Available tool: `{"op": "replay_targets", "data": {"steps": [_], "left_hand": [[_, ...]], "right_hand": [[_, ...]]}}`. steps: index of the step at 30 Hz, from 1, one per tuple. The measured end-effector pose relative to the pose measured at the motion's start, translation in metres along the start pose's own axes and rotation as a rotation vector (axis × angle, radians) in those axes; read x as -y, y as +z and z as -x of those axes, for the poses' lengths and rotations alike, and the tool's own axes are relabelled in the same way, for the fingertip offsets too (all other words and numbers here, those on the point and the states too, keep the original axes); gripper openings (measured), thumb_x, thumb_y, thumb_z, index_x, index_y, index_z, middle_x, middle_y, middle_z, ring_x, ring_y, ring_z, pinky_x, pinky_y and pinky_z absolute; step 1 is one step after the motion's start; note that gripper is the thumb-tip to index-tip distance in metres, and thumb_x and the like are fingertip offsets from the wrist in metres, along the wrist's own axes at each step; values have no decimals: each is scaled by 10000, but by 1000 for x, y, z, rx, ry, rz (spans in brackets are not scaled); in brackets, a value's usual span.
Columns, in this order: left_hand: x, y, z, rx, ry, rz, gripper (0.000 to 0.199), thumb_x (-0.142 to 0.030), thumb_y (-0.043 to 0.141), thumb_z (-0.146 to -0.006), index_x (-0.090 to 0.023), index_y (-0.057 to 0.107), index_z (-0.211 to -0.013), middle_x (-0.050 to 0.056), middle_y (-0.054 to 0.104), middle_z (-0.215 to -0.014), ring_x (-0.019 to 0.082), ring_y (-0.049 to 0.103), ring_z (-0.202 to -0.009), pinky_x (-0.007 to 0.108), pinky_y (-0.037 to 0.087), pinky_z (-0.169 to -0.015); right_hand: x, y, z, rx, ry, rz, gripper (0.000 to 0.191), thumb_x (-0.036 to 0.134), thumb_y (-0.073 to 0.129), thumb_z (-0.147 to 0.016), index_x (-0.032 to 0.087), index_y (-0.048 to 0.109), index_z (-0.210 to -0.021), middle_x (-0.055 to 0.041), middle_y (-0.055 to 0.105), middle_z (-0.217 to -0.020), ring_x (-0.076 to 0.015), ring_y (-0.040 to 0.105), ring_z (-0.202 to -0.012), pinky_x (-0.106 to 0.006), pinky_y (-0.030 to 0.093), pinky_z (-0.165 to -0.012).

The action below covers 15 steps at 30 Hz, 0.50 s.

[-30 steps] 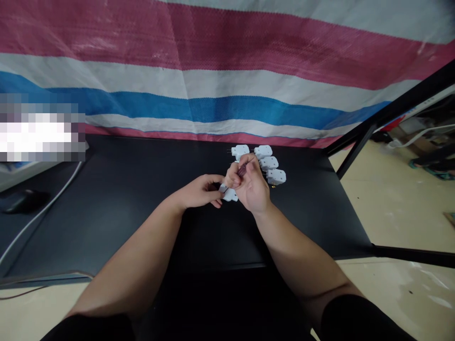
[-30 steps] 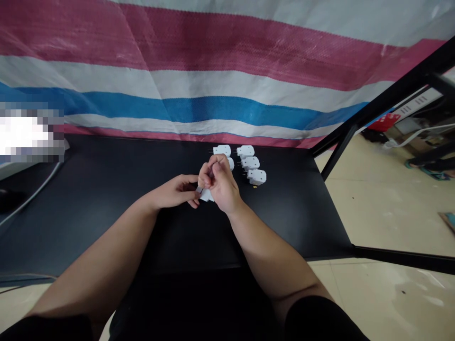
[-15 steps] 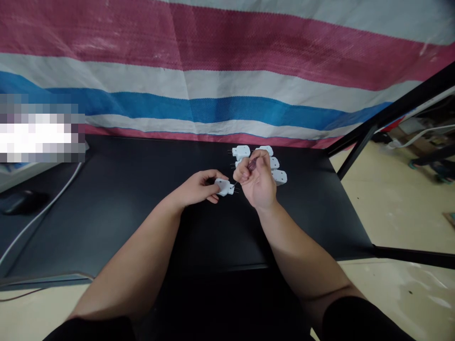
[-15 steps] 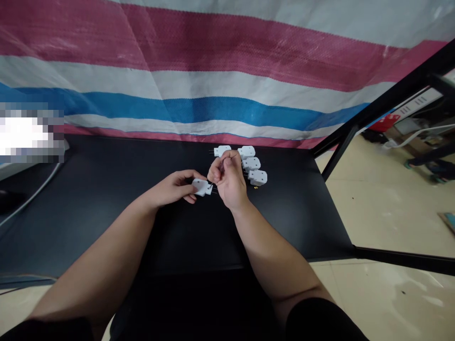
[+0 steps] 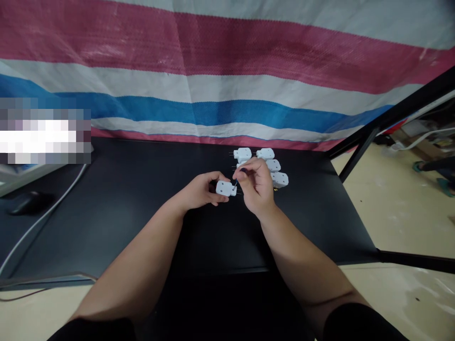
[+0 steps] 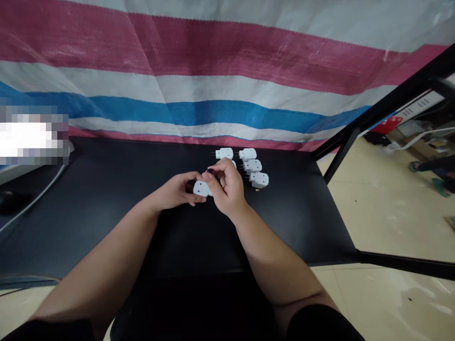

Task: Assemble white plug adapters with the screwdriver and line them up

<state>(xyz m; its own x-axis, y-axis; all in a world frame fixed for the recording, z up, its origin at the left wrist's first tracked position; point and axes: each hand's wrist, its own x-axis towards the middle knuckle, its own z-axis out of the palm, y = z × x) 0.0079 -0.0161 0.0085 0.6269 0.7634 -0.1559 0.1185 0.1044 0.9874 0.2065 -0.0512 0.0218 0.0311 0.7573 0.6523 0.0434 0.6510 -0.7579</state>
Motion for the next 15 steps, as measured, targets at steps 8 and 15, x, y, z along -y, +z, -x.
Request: {"op": "replay_targets", "data": {"steps": [8, 15], "left_hand": [[0, -1, 1, 2, 6, -47, 533, -277, 959, -748, -163, 699, -1199, 30, 731, -941, 148, 713, -716, 262, 645, -569], [-2, -1, 3, 4, 1, -55, 513, -282, 951, -752, -155, 700, -1181, 47, 743, -973, 157, 720, -742, 267, 646, -577]], "right_hand": [[-9, -6, -8, -48, -91, 10, 127, 358, 722, -1071, 287, 617, -1081, -8, 591, -1002, -168, 635, -866, -353, 544, -764], [-9, -13, -9, -79, -132, 83, 118, 245, 747, -1042, 288, 650, -1093, -1, 581, -980, -158, 609, -838, -313, 520, -693]]}}
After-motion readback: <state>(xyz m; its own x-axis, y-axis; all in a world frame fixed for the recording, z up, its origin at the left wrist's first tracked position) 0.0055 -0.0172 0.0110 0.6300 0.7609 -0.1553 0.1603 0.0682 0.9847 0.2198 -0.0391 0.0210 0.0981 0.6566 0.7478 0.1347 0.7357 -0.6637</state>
